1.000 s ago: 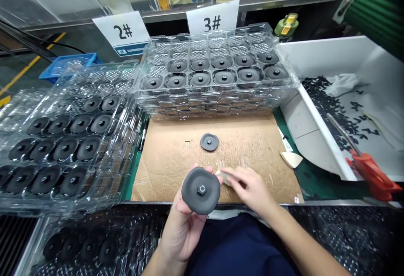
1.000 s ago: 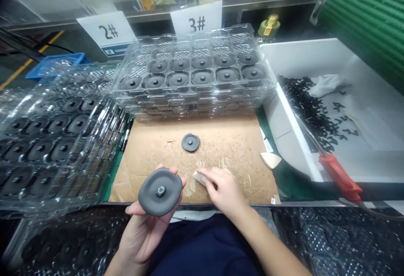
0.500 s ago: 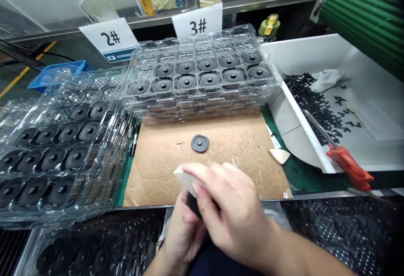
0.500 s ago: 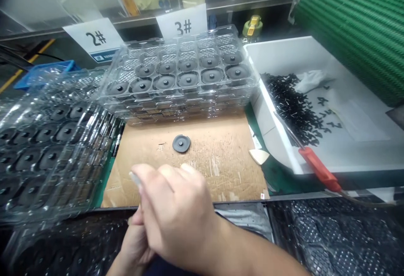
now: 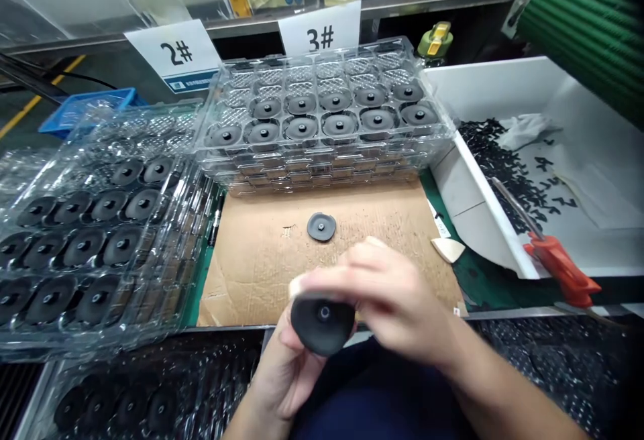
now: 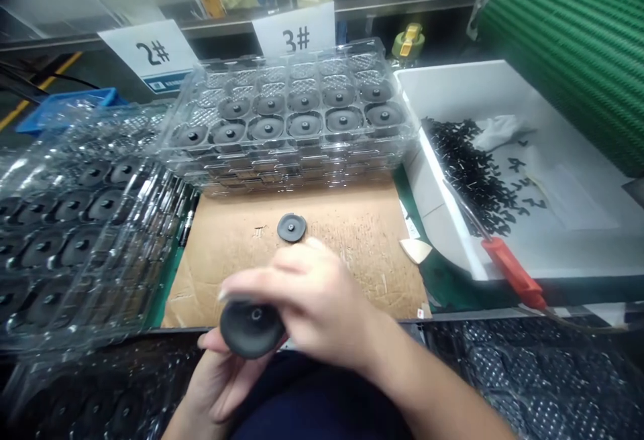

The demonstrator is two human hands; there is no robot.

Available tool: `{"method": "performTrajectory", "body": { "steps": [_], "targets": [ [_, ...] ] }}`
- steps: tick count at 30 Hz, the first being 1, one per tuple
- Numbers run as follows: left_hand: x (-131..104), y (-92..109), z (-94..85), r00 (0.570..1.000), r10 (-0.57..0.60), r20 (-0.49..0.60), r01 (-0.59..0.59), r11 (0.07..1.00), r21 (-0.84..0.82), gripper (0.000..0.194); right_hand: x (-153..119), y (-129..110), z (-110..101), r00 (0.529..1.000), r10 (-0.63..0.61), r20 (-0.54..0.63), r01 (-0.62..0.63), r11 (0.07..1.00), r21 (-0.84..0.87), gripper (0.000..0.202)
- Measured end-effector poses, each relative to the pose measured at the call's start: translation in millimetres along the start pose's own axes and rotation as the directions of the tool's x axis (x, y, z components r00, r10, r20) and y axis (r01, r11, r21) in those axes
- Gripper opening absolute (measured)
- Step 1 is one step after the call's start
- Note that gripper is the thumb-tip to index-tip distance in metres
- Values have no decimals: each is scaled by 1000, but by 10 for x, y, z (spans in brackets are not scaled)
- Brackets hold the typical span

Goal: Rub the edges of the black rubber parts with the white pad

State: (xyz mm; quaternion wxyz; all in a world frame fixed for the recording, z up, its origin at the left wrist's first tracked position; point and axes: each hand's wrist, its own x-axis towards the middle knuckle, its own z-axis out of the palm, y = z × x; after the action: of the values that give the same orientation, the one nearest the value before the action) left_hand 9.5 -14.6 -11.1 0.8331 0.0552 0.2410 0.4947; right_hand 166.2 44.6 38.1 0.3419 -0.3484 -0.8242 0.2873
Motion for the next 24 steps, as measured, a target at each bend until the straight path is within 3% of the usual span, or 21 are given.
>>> {"method": "performTrajectory", "body": {
  "steps": [2,4,6,10,14,16,17,18,19,20,22,24],
  "targets": [
    [-28,33,-21,1000,-14,26,14,1000,-9,50,-37,136,27,966,241,-91,-237,970,52,29],
    [-47,66,-58,998,-39,46,41,998,-40,55,-172,263,110,874,461,-155,-446,887,123,27],
    [-56,90,-102,997,-50,64,55,996,-66,56,-373,373,247,803,588,-96,-563,801,204,27],
    [-45,131,-160,995,-74,66,80,993,-87,57,-747,540,491,753,653,83,-654,729,200,30],
    [-22,169,-153,991,-104,82,110,991,-75,52,-764,480,376,722,691,30,-685,709,165,29],
    [-19,165,-135,989,-117,88,123,990,-64,52,-620,294,222,757,647,-92,-633,761,144,28],
    [-22,157,-128,989,-117,87,122,991,-60,53,-526,177,151,807,572,-143,-562,820,110,29],
    [-27,148,-125,990,-118,79,123,991,-56,53,-425,57,94,876,451,-170,-447,892,59,31],
    [-34,141,-127,991,-121,65,124,991,-49,51,-327,-52,55,946,290,-143,-292,956,4,33],
    [-42,135,-137,992,-119,44,120,992,-35,50,-236,-141,34,987,136,-82,-140,989,-37,33],
    [-58,134,-174,996,-94,2,94,995,19,48,-93,-248,31,998,-13,68,19,995,-96,32],
    [-69,132,-222,998,-56,-30,58,994,87,50,-6,-273,63,988,71,136,-45,981,-190,33]
  ]
}}
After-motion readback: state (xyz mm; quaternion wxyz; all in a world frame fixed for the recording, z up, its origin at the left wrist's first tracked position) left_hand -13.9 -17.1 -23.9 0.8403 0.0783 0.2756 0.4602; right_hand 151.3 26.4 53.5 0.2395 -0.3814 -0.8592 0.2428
